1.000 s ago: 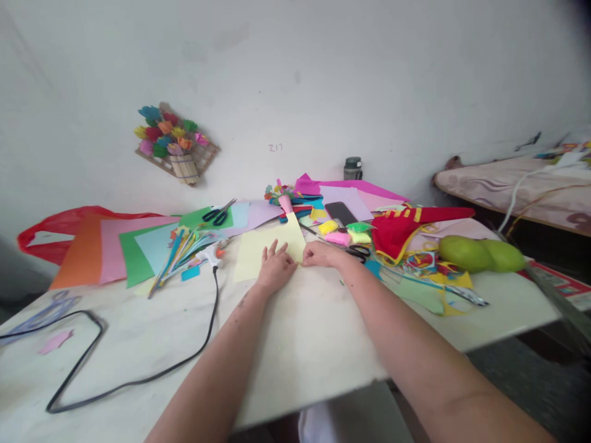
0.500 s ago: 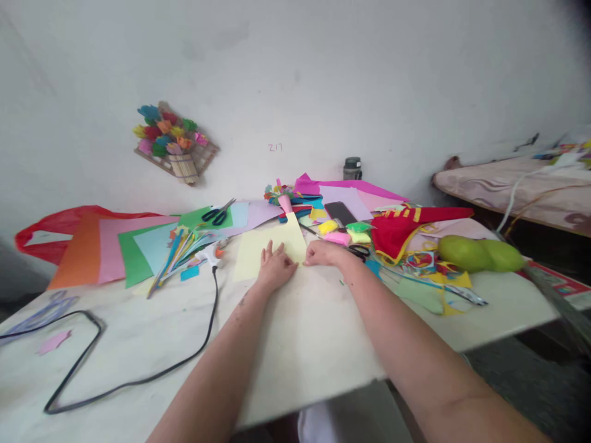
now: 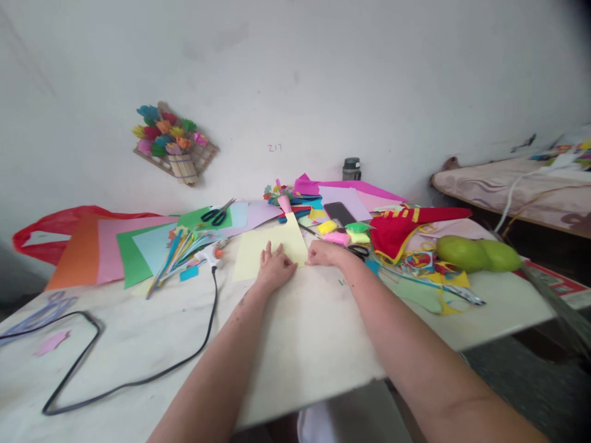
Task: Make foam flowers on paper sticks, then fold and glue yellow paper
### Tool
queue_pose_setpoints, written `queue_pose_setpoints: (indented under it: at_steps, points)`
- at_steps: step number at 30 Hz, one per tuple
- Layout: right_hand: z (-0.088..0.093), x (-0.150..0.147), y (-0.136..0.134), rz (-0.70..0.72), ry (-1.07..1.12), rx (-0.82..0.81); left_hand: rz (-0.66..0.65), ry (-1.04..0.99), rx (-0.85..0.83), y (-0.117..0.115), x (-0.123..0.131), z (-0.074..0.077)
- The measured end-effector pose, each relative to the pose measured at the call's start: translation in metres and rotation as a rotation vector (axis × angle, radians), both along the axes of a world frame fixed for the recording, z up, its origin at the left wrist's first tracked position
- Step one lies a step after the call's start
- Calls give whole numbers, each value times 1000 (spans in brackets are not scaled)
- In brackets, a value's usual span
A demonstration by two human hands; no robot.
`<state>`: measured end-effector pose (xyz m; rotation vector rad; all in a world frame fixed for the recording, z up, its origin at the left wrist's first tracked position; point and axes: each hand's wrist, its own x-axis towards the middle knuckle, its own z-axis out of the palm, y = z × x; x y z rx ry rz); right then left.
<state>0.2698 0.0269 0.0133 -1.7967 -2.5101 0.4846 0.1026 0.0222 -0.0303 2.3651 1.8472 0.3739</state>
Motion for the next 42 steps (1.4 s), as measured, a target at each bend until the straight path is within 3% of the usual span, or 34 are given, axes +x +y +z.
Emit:
queue_pose_setpoints:
  at_steps: [7, 13, 17, 23, 42]
  points:
    - [8, -5, -9, -71, -72, 45, 13, -50, -18, -1, 0, 2]
    - [-12, 0, 6, -110, -87, 188, 89, -72, -42, 4, 2, -2]
    - [-19, 8, 11, -136, -72, 113, 145, -82, -6, 7, 4, -4]
    - [-19, 13, 10, -114, -97, 32, 109, -6, -47, 7, 4, -2]
    - [-25, 5, 16, -75, -103, 62, 83, 77, 12, 1, -6, -2]
